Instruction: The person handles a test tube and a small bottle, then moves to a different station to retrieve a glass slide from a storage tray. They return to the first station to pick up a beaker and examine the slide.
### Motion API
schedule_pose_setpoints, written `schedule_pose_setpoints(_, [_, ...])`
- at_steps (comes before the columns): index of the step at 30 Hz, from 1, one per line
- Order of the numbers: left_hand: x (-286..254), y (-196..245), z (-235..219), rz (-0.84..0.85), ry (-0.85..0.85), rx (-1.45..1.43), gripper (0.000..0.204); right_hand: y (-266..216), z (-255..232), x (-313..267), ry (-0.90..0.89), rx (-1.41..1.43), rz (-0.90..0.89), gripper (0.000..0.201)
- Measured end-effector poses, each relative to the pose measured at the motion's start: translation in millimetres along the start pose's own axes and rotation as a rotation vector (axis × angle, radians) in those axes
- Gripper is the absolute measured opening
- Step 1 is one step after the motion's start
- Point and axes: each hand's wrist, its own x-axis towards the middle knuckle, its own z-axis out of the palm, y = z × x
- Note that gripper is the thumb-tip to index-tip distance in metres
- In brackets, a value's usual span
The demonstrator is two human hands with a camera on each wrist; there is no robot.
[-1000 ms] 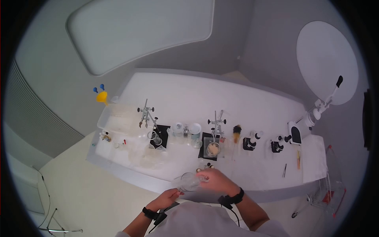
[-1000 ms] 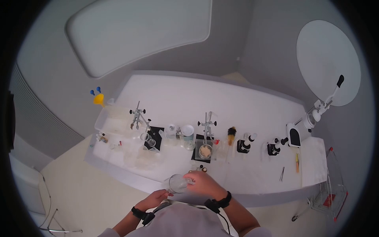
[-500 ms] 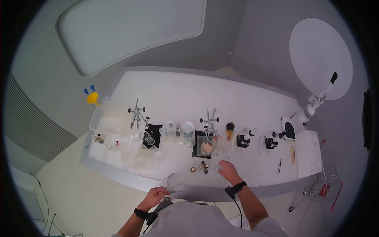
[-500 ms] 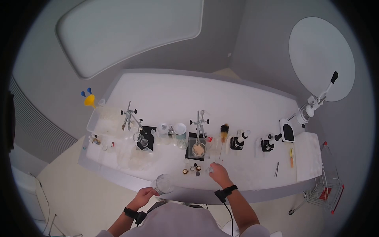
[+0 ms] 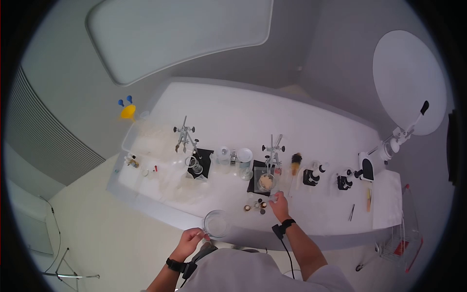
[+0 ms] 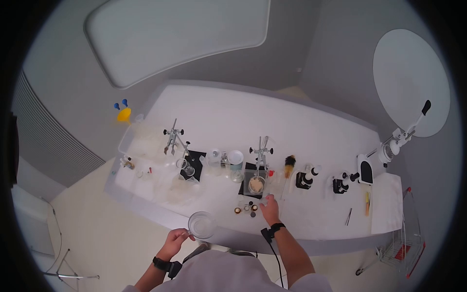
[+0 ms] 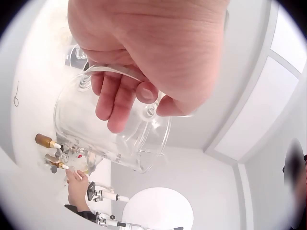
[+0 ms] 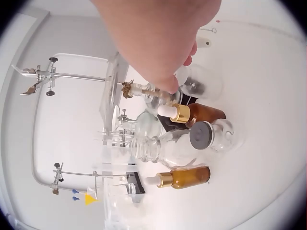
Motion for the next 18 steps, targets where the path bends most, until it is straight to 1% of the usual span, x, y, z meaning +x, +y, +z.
schedule_pose_setpoints(3, [-0.6,3.8,0.8,0.045,-0.009,-0.029,0.027,0.4,2.9,-3.0,0.041,0.059,-0.030,0.047])
schedule_pose_setpoints(5, [1.3,10.0,2.9,0.052,-0.019,-0.007,0.026,-11.3,-7.4,-16.3,0.118,-0.299,0.074,0.038])
schedule_pose_setpoints(6, [1.5,11.6,3.9,0.058,-0.033,0.012,0.025,-22.8,-16.9,-22.7,0.118,-0.299,0.076,0.038])
schedule_pose_setpoints(8, [3.9,6.1,6.3,0.064,-0.044,0.048,0.024,-59.1,-46.1,-35.9,-0.240,-0.443,0.114,0.023])
schedule_pose_setpoints(10, [9.9,1.7,9.5,0.072,-0.062,0.086,0.023,-129.4,-83.5,-55.6,-0.270,-0.223,-0.073,0.012])
schedule_pose_setpoints(12, [16.3,0.3,15.2,0.083,-0.089,0.191,0.019,-167.7,-87.9,-68.1,-0.413,0.083,-0.336,0.014])
schedule_pose_setpoints(14, [22.7,-3.2,21.7,0.075,-0.141,0.218,0.018,-206.1,-90.0,-88.5,-0.481,0.351,-0.528,0.016])
schedule_pose_setpoints(15, [25.2,-4.3,23.6,0.063,-0.176,0.243,0.017,-207.3,-75.9,-93.3,-0.475,0.351,-0.531,0.016])
schedule_pose_setpoints(16, [27.3,-4.5,26.4,0.067,-0.171,0.247,0.017,-201.8,-55.5,-100.3,-0.506,0.314,-0.571,0.018])
schedule_pose_setpoints(18, [28.2,-3.5,32.0,0.105,-0.241,0.272,0.018,-201.2,-39.7,-103.2,-0.546,0.285,-0.624,0.020])
